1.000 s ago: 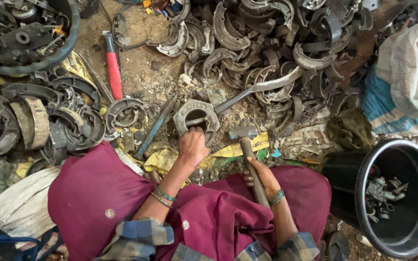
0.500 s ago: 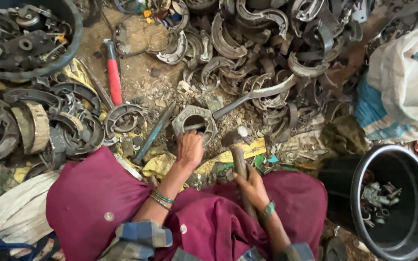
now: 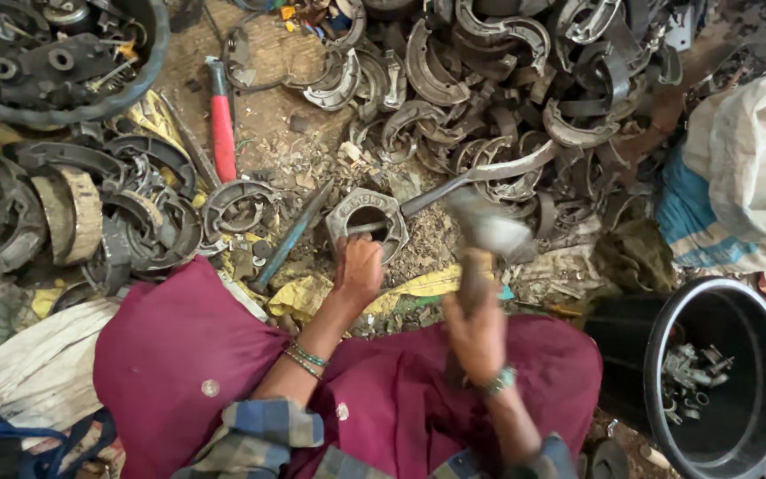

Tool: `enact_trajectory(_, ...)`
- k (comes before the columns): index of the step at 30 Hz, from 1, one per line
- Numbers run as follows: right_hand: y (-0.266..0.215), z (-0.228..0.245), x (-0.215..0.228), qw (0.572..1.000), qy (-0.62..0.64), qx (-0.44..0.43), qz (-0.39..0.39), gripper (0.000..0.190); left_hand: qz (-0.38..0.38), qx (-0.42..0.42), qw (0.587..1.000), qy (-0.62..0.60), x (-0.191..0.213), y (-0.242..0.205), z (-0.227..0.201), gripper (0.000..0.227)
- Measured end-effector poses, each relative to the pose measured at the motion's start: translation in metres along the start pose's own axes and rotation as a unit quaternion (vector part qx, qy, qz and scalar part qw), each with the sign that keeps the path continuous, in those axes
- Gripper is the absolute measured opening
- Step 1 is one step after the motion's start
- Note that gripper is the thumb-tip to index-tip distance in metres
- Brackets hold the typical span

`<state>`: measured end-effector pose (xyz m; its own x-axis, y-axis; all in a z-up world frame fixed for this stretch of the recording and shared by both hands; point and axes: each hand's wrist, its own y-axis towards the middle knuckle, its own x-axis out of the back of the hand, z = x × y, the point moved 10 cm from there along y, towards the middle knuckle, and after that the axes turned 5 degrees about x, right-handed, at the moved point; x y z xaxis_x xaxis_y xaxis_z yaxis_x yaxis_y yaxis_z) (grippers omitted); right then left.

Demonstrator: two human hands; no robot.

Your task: The person sits on the ground and repeatedly strikes a metal part placed on a metal block with a hammer to break it into smaller pieces. The person handles the metal part with their left hand and uses a hammer with their right hand.

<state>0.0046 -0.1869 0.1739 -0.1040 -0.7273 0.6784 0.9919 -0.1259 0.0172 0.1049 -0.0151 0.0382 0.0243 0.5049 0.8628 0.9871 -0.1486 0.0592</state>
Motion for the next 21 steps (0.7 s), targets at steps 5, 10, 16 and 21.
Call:
enact_trajectory(5,0.01,-0.006,-0.016,0.996,-0.064,0.042,0.041,0.057,0.011,0.022,1.0,-0.001,-0.004,0.005,0.005,0.017)
enact_trajectory(10,-0.01,0.012,0.053,0.996,0.007,-0.087,-0.019,0.047,0.047,0.005,0.999,0.026,0.002,-0.002,-0.008,0.011)
enact_trajectory(16,-0.022,0.075,0.104,0.954,0.152,0.185,-0.181,0.047,0.052,-0.01,0.998,0.035,0.029,0.002,-0.018,0.015)
enact_trajectory(21,0.006,-0.009,-0.02,0.996,-0.076,0.005,0.042,0.04,0.023,-0.019,0.999,0.031,0.028,-0.002,-0.018,0.011)
